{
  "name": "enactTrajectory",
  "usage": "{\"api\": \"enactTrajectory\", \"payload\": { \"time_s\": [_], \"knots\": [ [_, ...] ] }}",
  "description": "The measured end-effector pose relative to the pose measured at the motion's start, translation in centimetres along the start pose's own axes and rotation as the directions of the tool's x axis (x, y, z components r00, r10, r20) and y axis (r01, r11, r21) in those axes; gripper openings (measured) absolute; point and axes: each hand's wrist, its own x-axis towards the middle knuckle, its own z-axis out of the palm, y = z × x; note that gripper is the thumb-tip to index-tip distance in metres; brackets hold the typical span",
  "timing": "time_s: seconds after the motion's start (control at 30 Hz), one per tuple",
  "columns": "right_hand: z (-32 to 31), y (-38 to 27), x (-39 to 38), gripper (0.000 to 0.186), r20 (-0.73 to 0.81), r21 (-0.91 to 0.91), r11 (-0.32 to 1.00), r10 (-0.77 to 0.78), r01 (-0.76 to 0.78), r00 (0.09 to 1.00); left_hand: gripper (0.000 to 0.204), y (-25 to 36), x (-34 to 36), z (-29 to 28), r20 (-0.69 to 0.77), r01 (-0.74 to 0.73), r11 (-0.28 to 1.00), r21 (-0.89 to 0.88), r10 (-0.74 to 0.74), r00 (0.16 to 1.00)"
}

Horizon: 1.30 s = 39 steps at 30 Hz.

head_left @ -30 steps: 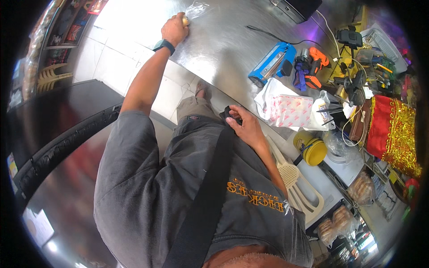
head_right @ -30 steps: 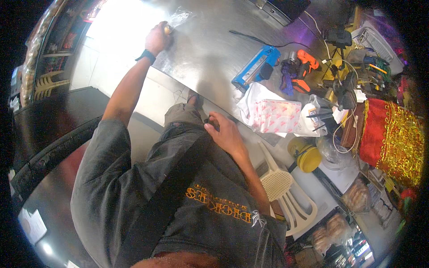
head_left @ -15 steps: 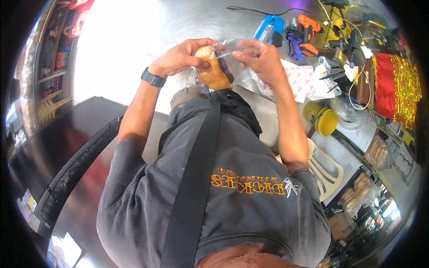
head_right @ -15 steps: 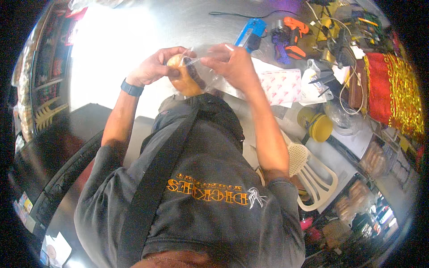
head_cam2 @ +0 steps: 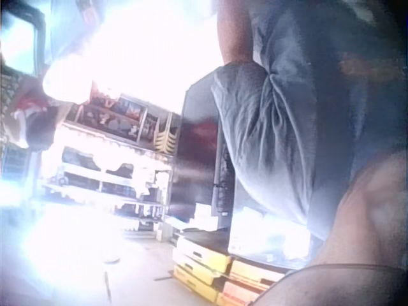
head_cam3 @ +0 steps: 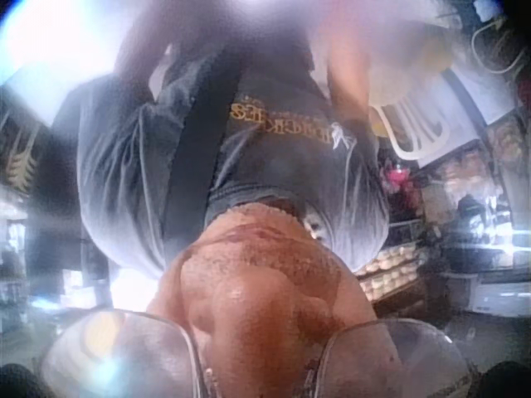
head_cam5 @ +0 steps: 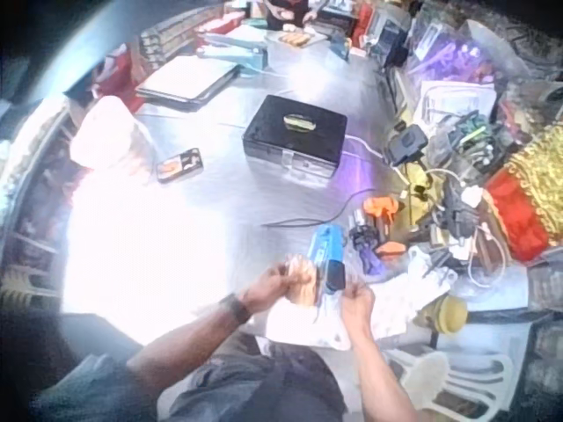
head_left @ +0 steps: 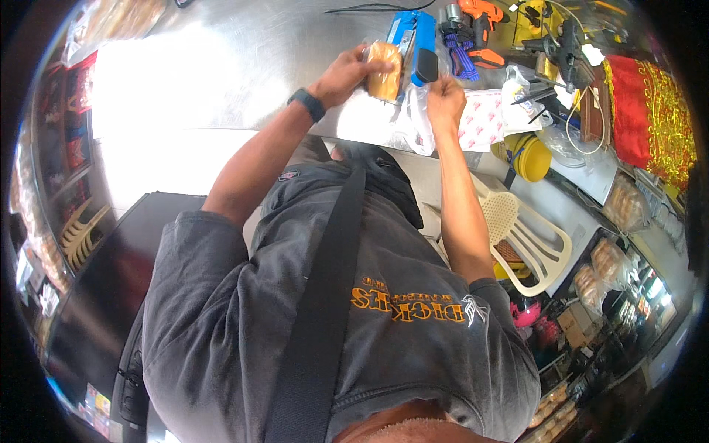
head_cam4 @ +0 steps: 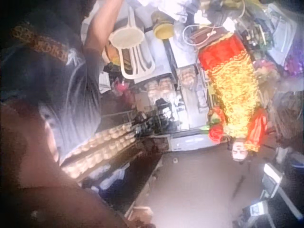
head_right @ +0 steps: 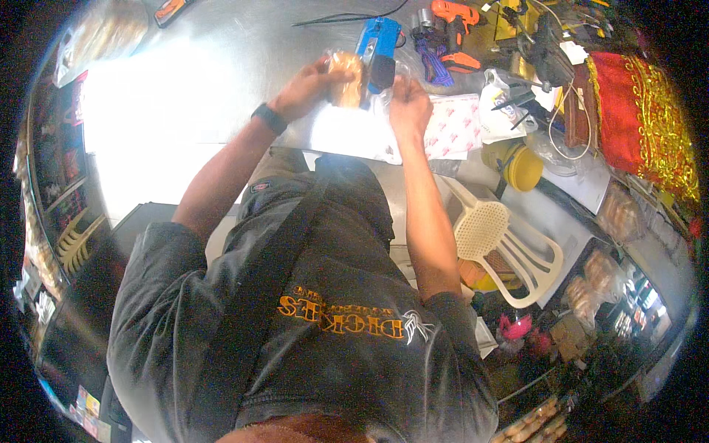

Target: The person handles bread rolls and plastic bags, then opens a blue electronic device and uses a screwdriver to adjust internal components. The person manipulates wires and small parts inside the device.

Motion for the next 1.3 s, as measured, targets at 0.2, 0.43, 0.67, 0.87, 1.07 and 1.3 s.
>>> {"api": "enactTrajectory", "payload": {
  "time_s": [0.2,0.43,0.67,0.87,1.07,1.3],
  "knots": [
    [1.3,0.3,3.5,0.038,-0.023,-0.123,0.991,-0.049,0.046,0.999,0.043,0.4,5.2,-1.9,0.138,0.039,0.996,0.075,-0.049,0.989],
    [-3.4,-7.5,5.3,0.044,-0.209,0.106,0.985,-0.113,0.137,0.971,0.045,1.4,6.0,-3.1,0.147,0.050,0.999,0.013,-0.051,0.988],
    [0.7,-8.9,2.6,0.050,-0.149,-0.214,0.907,-0.396,0.361,0.906,0.044,2.9,6.2,-2.8,0.152,0.123,0.992,0.034,-0.127,0.980],
    [3.2,-7.1,1.2,0.050,-0.210,-0.142,0.918,-0.394,0.371,0.895,0.045,1.2,6.8,-3.2,0.122,0.111,0.994,-0.004,-0.110,0.986],
    [3.9,-6.3,1.2,0.051,-0.247,-0.090,0.929,-0.370,0.359,0.896,0.047,2.2,6.0,-2.6,0.052,0.135,0.990,0.044,-0.138,0.989],
    [4.5,-4.8,1.9,0.055,-0.267,-0.130,0.907,-0.421,0.401,0.867,0.054,1.4,6.4,-3.1,0.116,0.113,0.993,0.033,-0.116,0.986]
  ]
}}
